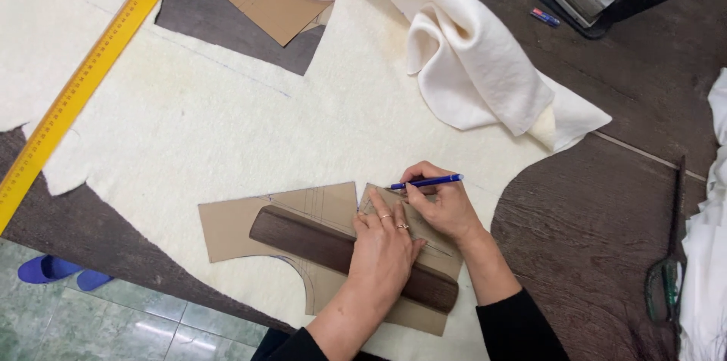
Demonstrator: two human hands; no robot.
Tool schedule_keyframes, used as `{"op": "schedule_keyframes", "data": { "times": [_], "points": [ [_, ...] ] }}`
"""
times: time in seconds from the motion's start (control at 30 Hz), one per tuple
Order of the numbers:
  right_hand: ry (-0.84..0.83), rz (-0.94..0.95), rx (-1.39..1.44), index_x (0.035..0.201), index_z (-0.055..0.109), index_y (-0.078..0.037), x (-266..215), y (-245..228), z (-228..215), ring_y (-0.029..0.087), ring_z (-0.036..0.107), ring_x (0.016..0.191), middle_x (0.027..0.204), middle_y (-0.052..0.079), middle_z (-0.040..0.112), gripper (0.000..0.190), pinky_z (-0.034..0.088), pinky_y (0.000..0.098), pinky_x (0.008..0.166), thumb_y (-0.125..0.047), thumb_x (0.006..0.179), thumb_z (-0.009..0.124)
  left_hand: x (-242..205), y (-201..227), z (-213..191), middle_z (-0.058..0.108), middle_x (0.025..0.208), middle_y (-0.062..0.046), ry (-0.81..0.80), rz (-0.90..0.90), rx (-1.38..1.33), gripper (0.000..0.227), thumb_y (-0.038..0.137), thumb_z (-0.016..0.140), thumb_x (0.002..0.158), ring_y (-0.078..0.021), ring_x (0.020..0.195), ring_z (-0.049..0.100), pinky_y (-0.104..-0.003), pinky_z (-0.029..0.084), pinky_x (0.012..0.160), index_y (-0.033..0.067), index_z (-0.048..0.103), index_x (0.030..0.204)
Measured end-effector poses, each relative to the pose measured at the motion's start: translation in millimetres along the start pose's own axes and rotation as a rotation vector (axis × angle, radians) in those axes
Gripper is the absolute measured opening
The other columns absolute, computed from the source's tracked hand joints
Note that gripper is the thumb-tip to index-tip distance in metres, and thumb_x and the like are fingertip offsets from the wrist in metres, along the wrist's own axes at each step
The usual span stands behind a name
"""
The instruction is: The person places a cardboard pattern onto a large piece of white fabric and uses a blue pen to trace the pattern's outline. They adjust the pattern and use a ruler to draw straight lines along the edges.
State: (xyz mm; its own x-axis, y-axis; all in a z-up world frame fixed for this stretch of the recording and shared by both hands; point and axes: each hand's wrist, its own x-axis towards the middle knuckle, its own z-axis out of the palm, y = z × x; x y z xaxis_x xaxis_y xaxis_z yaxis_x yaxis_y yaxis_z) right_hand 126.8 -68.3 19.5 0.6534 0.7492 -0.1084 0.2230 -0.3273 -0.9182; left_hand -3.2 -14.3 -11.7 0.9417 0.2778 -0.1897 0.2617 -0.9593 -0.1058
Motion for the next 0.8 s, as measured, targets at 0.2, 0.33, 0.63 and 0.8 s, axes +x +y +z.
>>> {"op": "schedule_keyframes", "data": {
  "times": [0.2,0.33,0.63,0.8],
  "points": [
    [-0.005,-0.054,-0.03,0.087,0.061,-0.007,-0.3,6.6,-7.4,0.012,0.061,0.069,0.078,0.003,0.065,0.008,0.05,0.0219,0.063,-0.007,0.083,0.054,3.4,-3.8,-10.9,0.033,0.142,-0.041,-0.091,0.007,-0.035,0.072,0.066,0.04,0.09,-0.0446,0.1,0.062,-0.046,0.048,0.086,0.0137,0.047,0.139],
    [-0.02,-0.055,-0.023,0.088,0.062,-0.006,1.5,3.0,-7.4,0.011,0.06,0.069,0.079,0.003,0.064,0.008,0.05,0.022,0.062,-0.009,0.084,0.056,4.3,1.2,-3.3,0.037,0.141,-0.039,-0.078,-0.021,-0.052,0.072,0.068,0.045,0.087,-0.0456,0.099,0.061,-0.049,0.047,0.086,0.0143,0.051,0.135],
    [-0.018,-0.024,0.003,0.089,0.062,-0.006,-2.3,8.8,-13.0,0.01,0.062,0.069,0.081,0.004,0.065,0.008,0.051,0.0188,0.062,-0.006,0.084,0.055,3.2,2.6,-7.9,0.035,0.143,-0.039,-0.074,-0.042,-0.028,0.074,0.068,0.046,0.086,-0.0422,0.098,0.061,-0.047,0.046,0.087,0.0138,0.049,0.135],
    [-0.046,-0.019,0.008,0.086,0.062,-0.005,-3.4,3.9,-18.4,0.011,0.063,0.069,0.08,0.004,0.065,0.008,0.053,0.0186,0.062,-0.004,0.083,0.055,2.8,2.4,-9.9,0.03,0.145,-0.041,-0.106,-0.04,-0.023,0.075,0.068,0.044,0.087,-0.0434,0.102,0.059,-0.047,0.045,0.09,0.0145,0.044,0.139]
  ]
}}
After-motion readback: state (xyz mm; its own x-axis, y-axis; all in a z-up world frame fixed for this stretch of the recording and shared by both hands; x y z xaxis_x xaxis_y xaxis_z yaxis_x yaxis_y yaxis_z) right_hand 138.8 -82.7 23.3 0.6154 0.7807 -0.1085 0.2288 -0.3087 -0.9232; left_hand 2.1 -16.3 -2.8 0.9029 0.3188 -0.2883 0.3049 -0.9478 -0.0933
